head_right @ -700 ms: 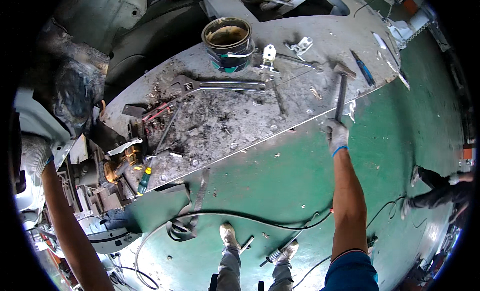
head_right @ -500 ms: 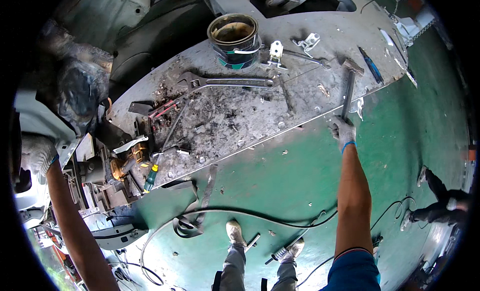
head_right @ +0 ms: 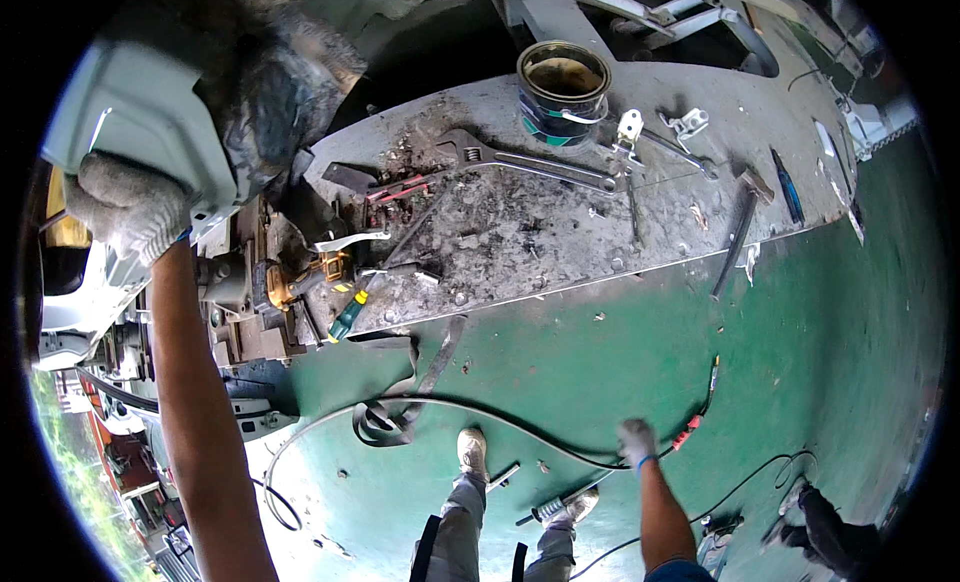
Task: The person aligns and secures a metal car panel onto the vehicle's frame using a power drill. The person works alongside another individual in a workshop, handling the panel and fastening it in place.
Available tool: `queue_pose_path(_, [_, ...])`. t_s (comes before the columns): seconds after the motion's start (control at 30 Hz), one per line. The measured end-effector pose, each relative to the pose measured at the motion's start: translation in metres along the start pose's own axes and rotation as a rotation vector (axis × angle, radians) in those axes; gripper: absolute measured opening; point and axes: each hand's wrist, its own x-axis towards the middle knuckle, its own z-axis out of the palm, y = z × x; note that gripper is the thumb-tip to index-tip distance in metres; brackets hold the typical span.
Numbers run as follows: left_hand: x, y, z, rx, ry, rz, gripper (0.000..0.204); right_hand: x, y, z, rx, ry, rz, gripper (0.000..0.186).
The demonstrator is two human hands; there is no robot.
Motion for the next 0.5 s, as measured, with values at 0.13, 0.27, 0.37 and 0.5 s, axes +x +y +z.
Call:
queue_pose_path(0.13, [-0.004,0.001,0.003,-0.015,-0.001,0.012,0.072,-0.027,-0.100,0.018,0.192,-0.215,-0.217,0.018])
queue_pose_path(0.27, [-0.002,0.000,-0.001,-0.018,0.003,0.037,0.072,0.081,-0.187,-0.088,0.662,0.052,0.406,0.025])
queue_pose_path(0.37, [-0.007,-0.005,0.003,-0.033,-0.007,0.048,0.072,0.222,-0.241,-0.200,0.697,0.580,0.109,0.020])
queue_pose_path(0.5, [-0.002,-0.005,0.003,-0.052,0.002,0.098,0.072,0.354,-0.288,-0.295,0.408,0.785,-0.052,0.062])
